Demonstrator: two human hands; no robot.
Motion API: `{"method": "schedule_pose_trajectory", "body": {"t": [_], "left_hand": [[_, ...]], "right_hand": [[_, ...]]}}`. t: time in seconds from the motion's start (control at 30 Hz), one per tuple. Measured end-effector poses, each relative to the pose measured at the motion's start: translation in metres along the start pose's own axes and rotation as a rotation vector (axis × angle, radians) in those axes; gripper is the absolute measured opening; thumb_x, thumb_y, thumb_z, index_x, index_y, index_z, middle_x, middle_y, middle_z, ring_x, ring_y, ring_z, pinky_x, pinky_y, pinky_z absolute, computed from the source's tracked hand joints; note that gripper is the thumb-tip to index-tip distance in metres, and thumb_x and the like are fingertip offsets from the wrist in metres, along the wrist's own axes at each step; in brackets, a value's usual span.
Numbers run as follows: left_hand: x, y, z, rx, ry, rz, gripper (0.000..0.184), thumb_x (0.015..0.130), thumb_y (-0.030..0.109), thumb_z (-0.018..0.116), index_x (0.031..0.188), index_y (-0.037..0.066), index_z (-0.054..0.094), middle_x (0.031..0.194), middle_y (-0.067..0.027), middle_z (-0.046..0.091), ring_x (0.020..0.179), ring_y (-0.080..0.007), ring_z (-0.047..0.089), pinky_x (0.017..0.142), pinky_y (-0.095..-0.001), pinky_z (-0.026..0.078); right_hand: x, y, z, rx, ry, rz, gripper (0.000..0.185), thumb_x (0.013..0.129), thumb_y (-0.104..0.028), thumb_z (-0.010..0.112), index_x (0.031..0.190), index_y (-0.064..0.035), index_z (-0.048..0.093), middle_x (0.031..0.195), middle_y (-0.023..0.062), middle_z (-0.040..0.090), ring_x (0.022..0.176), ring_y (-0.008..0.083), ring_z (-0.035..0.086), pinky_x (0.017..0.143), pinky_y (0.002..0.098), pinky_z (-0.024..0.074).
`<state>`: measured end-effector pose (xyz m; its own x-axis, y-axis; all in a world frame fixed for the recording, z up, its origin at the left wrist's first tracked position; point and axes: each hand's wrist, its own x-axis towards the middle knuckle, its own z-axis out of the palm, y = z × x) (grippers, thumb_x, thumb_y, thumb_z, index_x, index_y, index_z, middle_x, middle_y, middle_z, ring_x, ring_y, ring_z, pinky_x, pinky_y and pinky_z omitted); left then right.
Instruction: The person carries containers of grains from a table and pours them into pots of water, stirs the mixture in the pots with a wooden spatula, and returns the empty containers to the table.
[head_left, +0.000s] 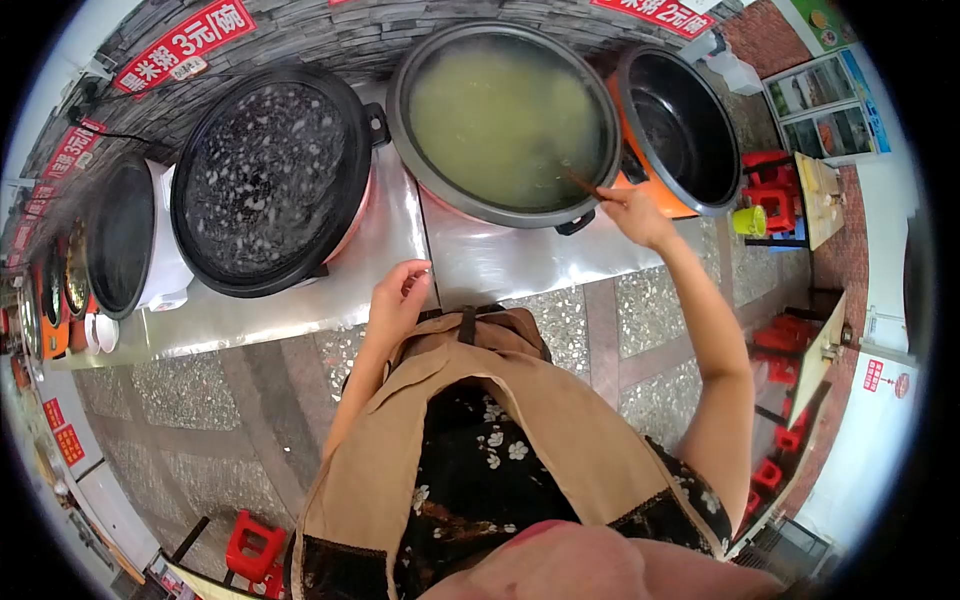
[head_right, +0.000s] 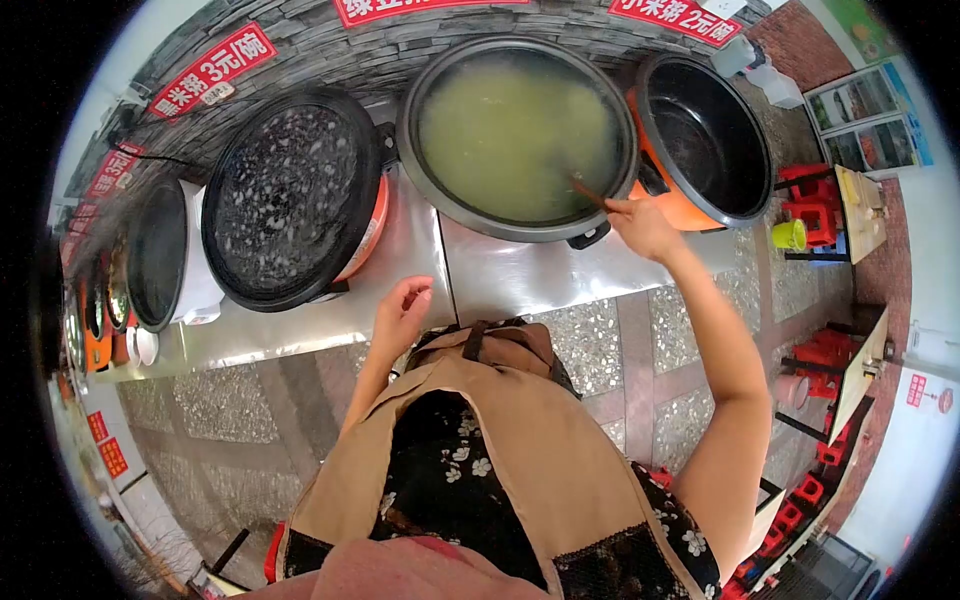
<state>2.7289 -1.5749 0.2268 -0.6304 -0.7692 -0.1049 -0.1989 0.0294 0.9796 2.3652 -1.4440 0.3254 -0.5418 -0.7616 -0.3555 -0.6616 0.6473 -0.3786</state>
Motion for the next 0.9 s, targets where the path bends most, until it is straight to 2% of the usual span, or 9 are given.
{"method": "schedule_pose_trajectory", "body": {"t": [0.1, 0.2, 0.37, 0.47, 0.63, 0.67, 0.73, 0.83, 0.9], "left_hand": [[0.0, 0.005, -0.001, 0.01, -0.006, -0.001, 0.019, 0.085, 0.008, 0.058, 0.103, 0.002, 0.061, 0.078, -0.0028, 0.059, 0.068, -0.0088, 0.052, 0.062, -0.0233, 0.044], [-0.001, 0.006, -0.002, 0.006, -0.013, 0.006, 0.019, 0.085, 0.008, 0.058, 0.103, 0.002, 0.061, 0.078, -0.0025, 0.059, 0.068, -0.0088, 0.051, 0.062, -0.0233, 0.044], [-0.006, 0.003, -0.005, 0.041, -0.009, -0.022, 0.019, 0.086, 0.008, 0.058, 0.103, 0.002, 0.061, 0.078, -0.0017, 0.058, 0.069, -0.0086, 0.051, 0.062, -0.0223, 0.043], [-0.015, 0.0, -0.009, 0.032, 0.015, -0.064, 0.019, 0.086, 0.008, 0.058, 0.103, 0.002, 0.061, 0.078, -0.0016, 0.058, 0.069, -0.0085, 0.051, 0.062, -0.022, 0.043], [-0.022, 0.001, -0.008, 0.011, 0.037, -0.094, 0.02, 0.086, 0.008, 0.058, 0.104, 0.001, 0.06, 0.078, -0.0021, 0.058, 0.068, -0.0081, 0.051, 0.061, -0.0223, 0.043], [-0.022, 0.001, -0.007, 0.018, 0.05, -0.072, 0.02, 0.086, 0.008, 0.058, 0.104, 0.001, 0.06, 0.079, -0.0024, 0.059, 0.068, -0.008, 0.051, 0.062, -0.0225, 0.044], [-0.026, 0.0, -0.006, 0.003, 0.049, -0.081, 0.02, 0.086, 0.008, 0.058, 0.104, 0.001, 0.06, 0.08, -0.0029, 0.06, 0.068, -0.0083, 0.051, 0.062, -0.0227, 0.044], [-0.028, -0.004, -0.007, -0.003, 0.033, -0.077, 0.02, 0.086, 0.008, 0.058, 0.105, 0.0, 0.06, 0.081, -0.0037, 0.061, 0.068, -0.0089, 0.052, 0.062, -0.0231, 0.044], [-0.029, -0.005, -0.007, 0.006, 0.016, -0.064, 0.02, 0.086, 0.009, 0.058, 0.105, 0.0, 0.06, 0.081, -0.004, 0.061, 0.069, -0.0092, 0.052, 0.062, -0.0233, 0.044]], "right_hand": [[-0.004, -0.019, 0.013, 0.013, -0.032, -0.006, 0.037, 0.084, -0.022, 0.054, 0.118, -0.0086, 0.058, 0.108, 0.0207, 0.061, 0.102, 0.033, 0.059, 0.089, 0.0367, 0.0447], [0.006, -0.037, 0.029, -0.094, 0.06, -0.219, 0.033, 0.084, -0.02, 0.053, 0.115, -0.0106, 0.06, 0.098, 0.0218, 0.062, 0.092, 0.0374, 0.06, 0.084, 0.043, 0.0464], [0.052, -0.062, 0.035, -0.224, 0.032, -0.191, 0.034, 0.086, -0.022, 0.05, 0.119, -0.0202, 0.057, 0.096, 0.0217, 0.063, 0.087, 0.0396, 0.061, 0.08, 0.0472, 0.0478], [0.083, -0.075, 0.034, -0.422, 0.071, -0.167, 0.036, 0.088, -0.027, 0.046, 0.123, -0.0263, 0.052, 0.095, 0.0213, 0.063, 0.088, 0.0401, 0.061, 0.08, 0.0477, 0.0492], [0.118, -0.047, 0.021, -0.382, 0.18, -0.104, 0.038, 0.087, -0.029, 0.045, 0.123, -0.0232, 0.054, 0.1, 0.0206, 0.063, 0.094, 0.0393, 0.06, 0.086, 0.0464, 0.0468], [0.125, -0.034, 0.019, -0.271, 0.179, -0.115, 0.037, 0.087, -0.028, 0.045, 0.121, -0.021, 0.056, 0.102, 0.0205, 0.062, 0.096, 0.0388, 0.059, 0.087, 0.0452, 0.0459], [0.11, -0.034, 0.011, -0.102, 0.135, -0.07, 0.035, 0.084, -0.027, 0.047, 0.114, -0.0149, 0.062, 0.106, 0.0209, 0.06, 0.102, 0.0371, 0.057, 0.089, 0.0407, 0.0448], [0.076, -0.01, 0.017, 0.045, 0.141, -0.008, 0.036, 0.083, -0.027, 0.051, 0.115, -0.011, 0.061, 0.107, 0.021, 0.06, 0.103, 0.0357, 0.057, 0.089, 0.0384, 0.0449], [0.048, 0.001, 0.02, 0.034, 0.125, -0.004, 0.037, 0.083, -0.026, 0.052, 0.116, -0.0098, 0.06, 0.107, 0.0206, 0.061, 0.104, 0.0346, 0.057, 0.089, 0.0373, 0.0446]]}}
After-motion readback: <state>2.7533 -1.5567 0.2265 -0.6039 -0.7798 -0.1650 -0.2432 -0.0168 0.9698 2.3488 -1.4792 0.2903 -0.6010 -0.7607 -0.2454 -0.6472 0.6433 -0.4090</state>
